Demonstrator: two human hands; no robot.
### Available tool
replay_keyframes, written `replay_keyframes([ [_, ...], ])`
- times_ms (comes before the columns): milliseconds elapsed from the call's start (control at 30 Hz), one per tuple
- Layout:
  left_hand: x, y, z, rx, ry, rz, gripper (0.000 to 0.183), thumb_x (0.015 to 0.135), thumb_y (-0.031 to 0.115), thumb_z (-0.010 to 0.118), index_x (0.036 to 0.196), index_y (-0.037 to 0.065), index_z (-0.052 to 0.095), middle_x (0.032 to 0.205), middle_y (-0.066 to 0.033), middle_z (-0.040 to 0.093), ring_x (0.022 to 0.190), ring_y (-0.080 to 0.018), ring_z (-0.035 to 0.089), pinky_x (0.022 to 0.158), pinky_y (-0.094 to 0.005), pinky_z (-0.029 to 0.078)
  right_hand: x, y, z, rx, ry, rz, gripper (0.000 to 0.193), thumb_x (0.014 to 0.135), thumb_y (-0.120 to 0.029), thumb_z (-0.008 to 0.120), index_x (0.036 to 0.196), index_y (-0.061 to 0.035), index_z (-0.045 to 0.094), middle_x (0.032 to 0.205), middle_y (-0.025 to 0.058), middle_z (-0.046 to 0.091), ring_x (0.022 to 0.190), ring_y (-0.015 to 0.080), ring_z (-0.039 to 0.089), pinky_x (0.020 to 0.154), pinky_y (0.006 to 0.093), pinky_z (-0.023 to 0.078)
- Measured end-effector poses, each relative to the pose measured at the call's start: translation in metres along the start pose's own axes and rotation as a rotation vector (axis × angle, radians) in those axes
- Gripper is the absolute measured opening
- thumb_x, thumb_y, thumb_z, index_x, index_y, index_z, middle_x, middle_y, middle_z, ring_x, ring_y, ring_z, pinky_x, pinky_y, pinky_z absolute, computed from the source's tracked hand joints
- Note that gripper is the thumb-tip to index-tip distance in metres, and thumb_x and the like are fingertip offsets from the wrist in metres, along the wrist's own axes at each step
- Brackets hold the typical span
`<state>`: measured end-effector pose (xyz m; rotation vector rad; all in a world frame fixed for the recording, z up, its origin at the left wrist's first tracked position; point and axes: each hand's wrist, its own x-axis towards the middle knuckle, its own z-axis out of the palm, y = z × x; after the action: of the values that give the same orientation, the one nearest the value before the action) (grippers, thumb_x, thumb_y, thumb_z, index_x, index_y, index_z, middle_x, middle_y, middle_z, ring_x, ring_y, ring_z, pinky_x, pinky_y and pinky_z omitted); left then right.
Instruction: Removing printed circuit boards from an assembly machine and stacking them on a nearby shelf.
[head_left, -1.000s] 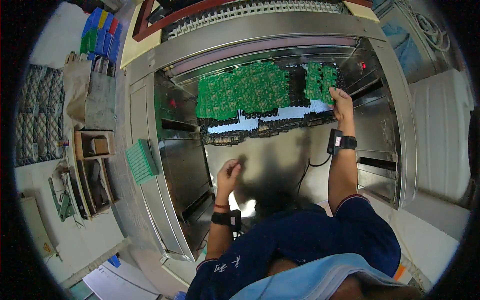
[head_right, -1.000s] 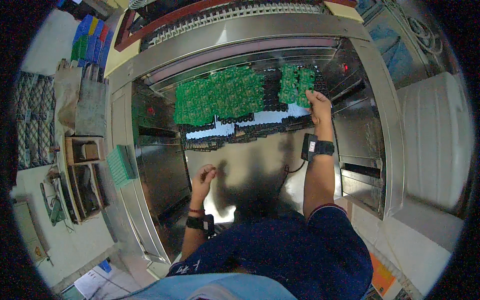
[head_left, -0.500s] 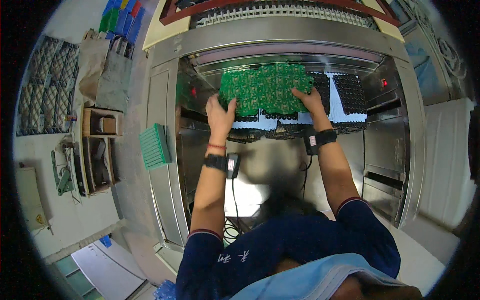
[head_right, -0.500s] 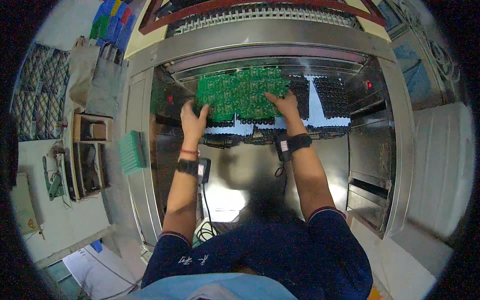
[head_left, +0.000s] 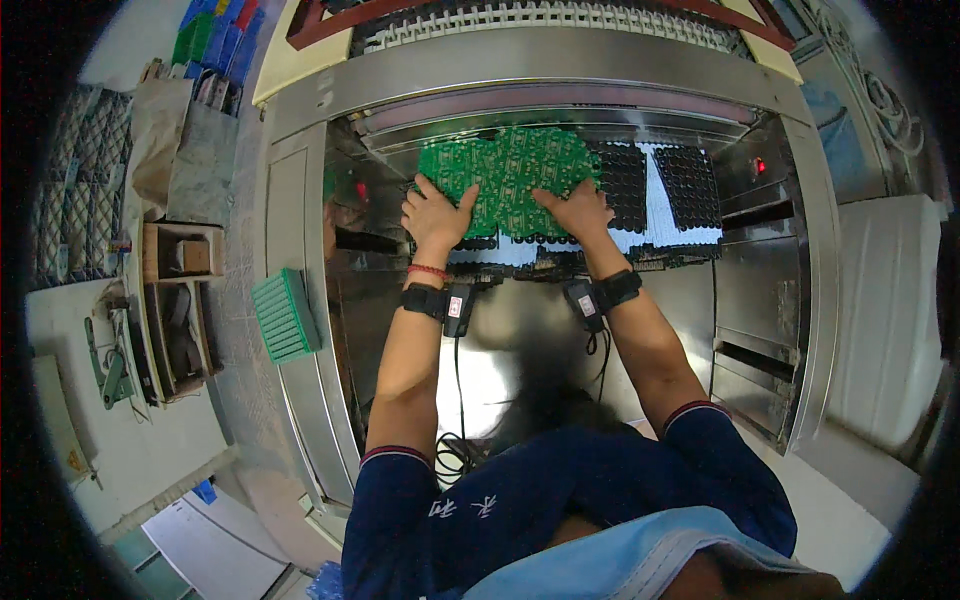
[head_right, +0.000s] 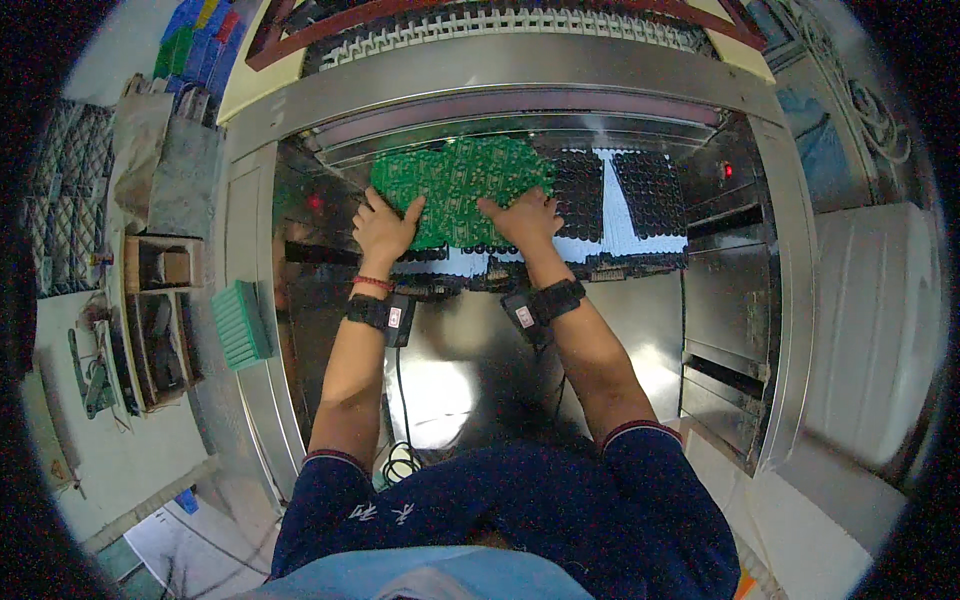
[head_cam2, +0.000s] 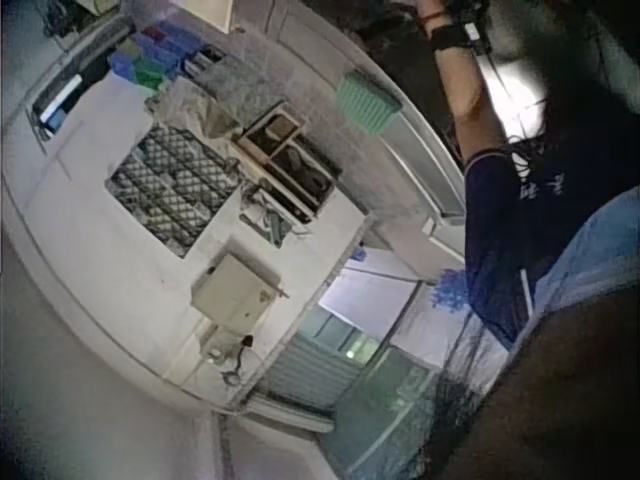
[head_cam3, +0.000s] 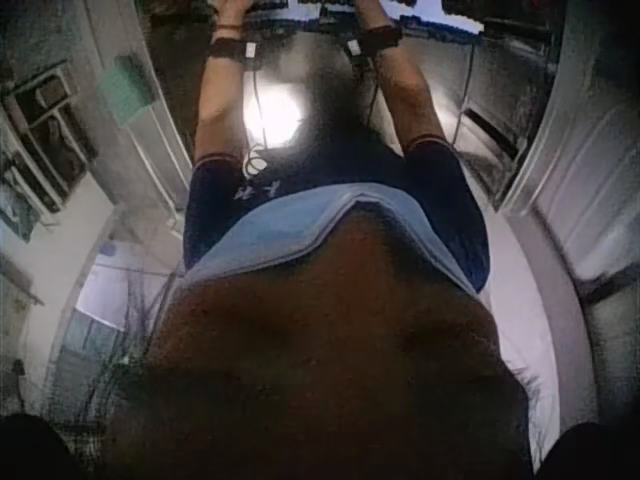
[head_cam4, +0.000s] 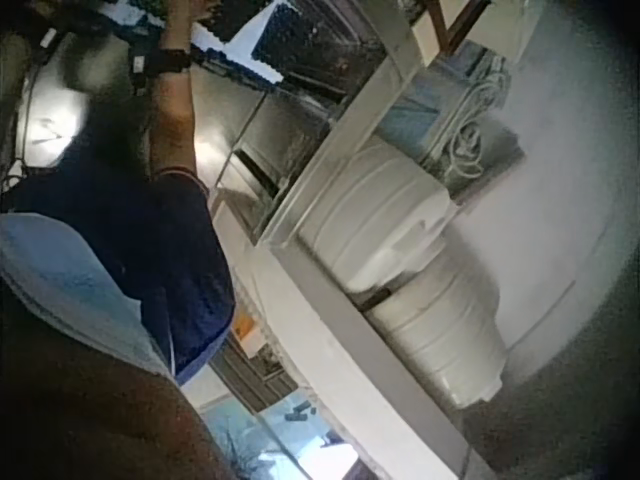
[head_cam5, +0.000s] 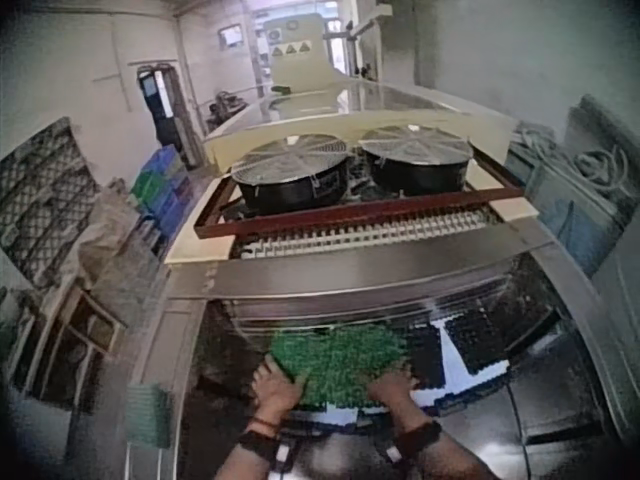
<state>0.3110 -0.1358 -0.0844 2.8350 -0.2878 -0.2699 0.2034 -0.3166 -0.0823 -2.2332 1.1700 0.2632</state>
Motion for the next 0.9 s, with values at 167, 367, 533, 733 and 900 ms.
replay_keyframes([
  [167,0.0,0.0,0.004,0.021,0.03,0.02,0.101,0.072,0.069,0.05,0.135,-0.004,0.02,0.125,-0.0288,0.038,0.113,-0.0417,0.039,0.094,-0.0507,0.03,0.012,0.012,0.014,0.258,0.036,-0.038,0.101,0.058,-0.059,0.07,0.126,0.0072,0.036,0.125,0.023,0.047,0.115,0.0365,0.045,0.093,0.0472,0.035],
  [367,0.0,-0.001,0.003,0.001,0.027,0.022,0.1,0.072,0.068,0.051,0.135,-0.004,0.022,0.125,-0.0284,0.039,0.113,-0.0419,0.039,0.094,-0.0504,0.03,0.028,0.028,0.027,0.869,0.063,-0.13,0.068,0.056,-0.032,0.082,0.106,0.0056,0.053,0.104,0.0183,0.061,0.092,0.0308,0.06,0.079,0.0357,0.047],
  [533,0.003,-0.008,0.012,0.009,0.074,0.037,0.1,0.071,0.068,0.051,0.135,-0.004,0.022,0.124,-0.0284,0.04,0.113,-0.0417,0.039,0.093,-0.0506,0.031,0.013,0.022,-0.011,1.22,-0.197,0.009,0.056,0.061,-0.031,0.082,0.096,0.0066,0.06,0.089,0.0118,0.064,0.073,0.0188,0.062,0.06,0.0284,0.048],
  [733,0.003,-0.006,0.006,-0.02,0.056,0.054,0.099,0.072,0.069,0.051,0.134,-0.004,0.025,0.123,-0.0289,0.042,0.112,-0.0436,0.041,0.092,-0.0514,0.035,0.037,0.032,-0.018,1.122,-0.353,0.158,0.06,0.071,-0.04,0.074,0.109,0.0011,0.055,0.099,0.0093,0.061,0.084,0.0173,0.06,0.07,0.0309,0.049],
  [900,0.003,-0.01,0.008,-0.05,0.071,0.061,0.099,0.072,0.069,0.05,0.134,-0.004,0.025,0.121,-0.0288,0.042,0.11,-0.0438,0.042,0.091,-0.0513,0.035,0.019,0.012,-0.019,1.278,-0.476,0.081,0.059,0.073,-0.039,0.073,0.114,-0.0005,0.053,0.105,0.0095,0.06,0.093,0.0193,0.059,0.077,0.0339,0.049],
])
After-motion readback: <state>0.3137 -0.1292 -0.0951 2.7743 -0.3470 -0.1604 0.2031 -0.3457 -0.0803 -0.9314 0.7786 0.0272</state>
